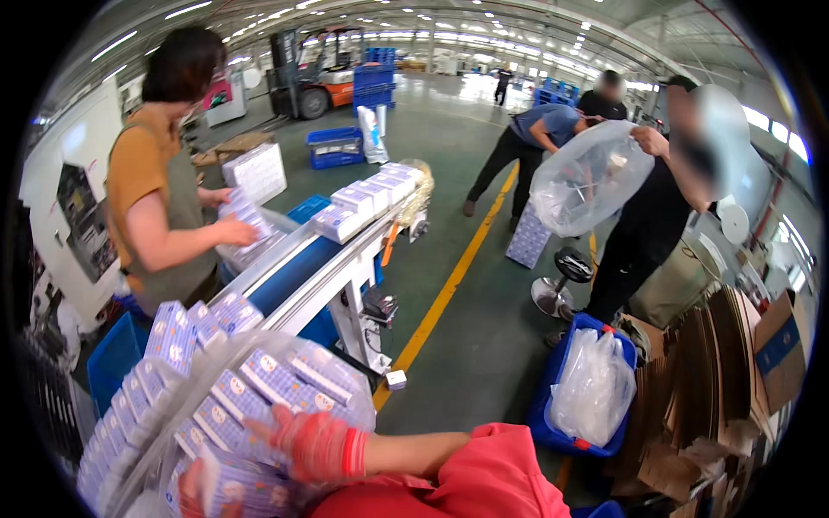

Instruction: The person packs paper product units from a conveyor belt into a large plastic bag by hand.

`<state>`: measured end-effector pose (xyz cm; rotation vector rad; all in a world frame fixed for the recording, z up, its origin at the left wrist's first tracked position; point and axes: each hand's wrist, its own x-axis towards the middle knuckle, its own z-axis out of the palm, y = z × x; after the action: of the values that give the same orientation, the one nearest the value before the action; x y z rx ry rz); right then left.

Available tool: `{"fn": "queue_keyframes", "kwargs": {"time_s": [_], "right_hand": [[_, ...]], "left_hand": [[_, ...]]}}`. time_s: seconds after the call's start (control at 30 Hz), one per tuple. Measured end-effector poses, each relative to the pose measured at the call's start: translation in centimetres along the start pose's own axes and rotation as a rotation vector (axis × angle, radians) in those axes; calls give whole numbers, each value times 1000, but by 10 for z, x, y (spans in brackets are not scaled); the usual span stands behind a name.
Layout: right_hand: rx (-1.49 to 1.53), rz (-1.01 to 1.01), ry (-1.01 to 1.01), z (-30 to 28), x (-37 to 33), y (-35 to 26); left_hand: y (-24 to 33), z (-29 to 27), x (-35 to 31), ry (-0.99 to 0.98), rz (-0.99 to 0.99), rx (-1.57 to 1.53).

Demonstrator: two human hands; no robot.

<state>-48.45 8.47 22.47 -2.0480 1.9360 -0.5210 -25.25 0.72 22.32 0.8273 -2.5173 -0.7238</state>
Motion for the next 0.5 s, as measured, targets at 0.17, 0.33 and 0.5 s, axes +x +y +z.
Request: {"fn": "queue_keyframes", "kwargs": {"time_s": [0.17, 0.33, 0.5], "right_hand": [[1289, 75, 120, -2, 5, 60], [2277, 144, -261, 21, 65, 15], [2269, 297, -408, 103, 133, -34]], "left_hand": [[-41, -64, -28, 449, -308, -265], [-50, -114, -51, 528, -528, -380], [-79, -86, -30, 411, -579, 590]]}}
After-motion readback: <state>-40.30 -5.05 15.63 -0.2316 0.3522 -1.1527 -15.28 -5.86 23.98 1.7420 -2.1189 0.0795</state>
